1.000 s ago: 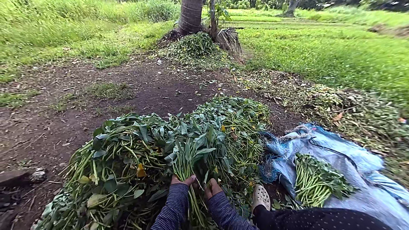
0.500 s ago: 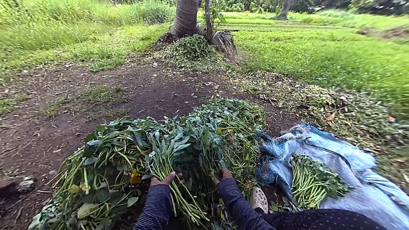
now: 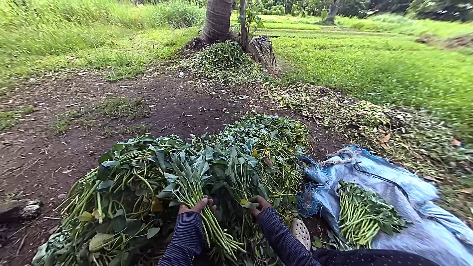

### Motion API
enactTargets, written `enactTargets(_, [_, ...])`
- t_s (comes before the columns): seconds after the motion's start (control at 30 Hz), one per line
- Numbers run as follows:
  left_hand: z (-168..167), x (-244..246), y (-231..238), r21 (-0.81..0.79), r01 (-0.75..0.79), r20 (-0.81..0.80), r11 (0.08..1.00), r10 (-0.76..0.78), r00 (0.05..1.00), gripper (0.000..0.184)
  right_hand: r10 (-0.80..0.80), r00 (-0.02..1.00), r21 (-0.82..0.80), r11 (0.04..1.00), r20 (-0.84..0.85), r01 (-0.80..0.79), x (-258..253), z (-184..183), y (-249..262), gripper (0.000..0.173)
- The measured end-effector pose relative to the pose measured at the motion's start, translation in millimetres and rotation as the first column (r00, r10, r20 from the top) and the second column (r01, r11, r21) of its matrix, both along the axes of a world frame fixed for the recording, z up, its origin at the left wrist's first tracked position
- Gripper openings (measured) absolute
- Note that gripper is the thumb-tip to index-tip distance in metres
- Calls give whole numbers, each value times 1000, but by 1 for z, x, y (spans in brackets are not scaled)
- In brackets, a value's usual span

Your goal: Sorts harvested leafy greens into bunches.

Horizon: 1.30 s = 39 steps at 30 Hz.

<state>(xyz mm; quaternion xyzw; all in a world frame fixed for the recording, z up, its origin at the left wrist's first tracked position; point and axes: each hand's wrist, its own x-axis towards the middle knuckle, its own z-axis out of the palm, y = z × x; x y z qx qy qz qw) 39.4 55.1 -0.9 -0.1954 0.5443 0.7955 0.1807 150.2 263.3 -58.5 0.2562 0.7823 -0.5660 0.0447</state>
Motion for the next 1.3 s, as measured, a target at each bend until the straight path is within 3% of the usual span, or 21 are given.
enactTargets(0.07, [-2,7,7,-12,-4,19,1000,4,1000,59,103,987,205,971,120,-126,0,8,-4,42])
enactTargets(0.17, [-3,13,22,-50,25,80,998,-21,997,65,164,979,307,932,118,-193,0,19,-11,39])
enactTargets(0.3, [-13,9,36,-115,72,114,991,-58,992,70,230,973,370,903,11,-218,5,17,-30,33])
enactTargets(0.43, [-17,-2,33,-465,206,85,861,-188,978,81,275,960,361,902,-56,-238,12,29,-47,29])
enactTargets(0.57, [-21,-9,25,-521,219,77,825,-210,975,80,379,919,456,840,-109,-293,7,16,-48,24])
enactTargets(0.63, [-23,-11,17,-480,214,43,851,-220,974,78,403,912,454,828,-75,-328,1,20,-52,23])
enactTargets(0.7, [-28,-10,7,-414,209,-14,886,-236,972,79,431,902,379,829,34,-411,-8,31,-56,27])
enactTargets(0.8, [-27,-10,-7,-352,219,-63,910,-257,964,79,475,873,282,858,-116,-429,-20,6,-56,43])
enactTargets(0.87, [-22,-9,-14,-291,213,-105,932,-253,962,73,446,887,85,895,-121,-438,-32,-3,-54,54])
enactTargets(0.9, [-22,-10,-19,-260,208,-134,943,-249,959,72,383,918,-64,919,-104,-390,-38,-4,-52,53])
enactTargets(0.97, [-24,-15,-27,-205,200,-178,958,-238,955,71,141,989,-361,921,-48,-149,-49,-8,-44,48])
enactTargets(1.03, [-25,-21,-36,-147,195,-214,970,-224,951,70,-124,990,-537,832,62,138,-64,-8,-31,49])
enactTargets(1.1, [-25,-24,-44,-106,197,-254,975,-218,942,72,-260,947,-577,751,187,320,-76,1,-23,50])
enactTargets(1.17, [-21,-24,-49,-90,202,-302,975,-221,927,72,-282,935,-574,738,216,355,-78,2,-21,52])
enactTargets(1.23, [-19,-23,-51,-102,186,-332,977,-209,920,74,-261,960,-490,827,101,276,-67,8,-30,54])
enactTargets(1.3, [-12,-16,-46,-158,132,-320,979,-177,931,76,-102,990,-300,951,-93,70,-49,21,-47,63])
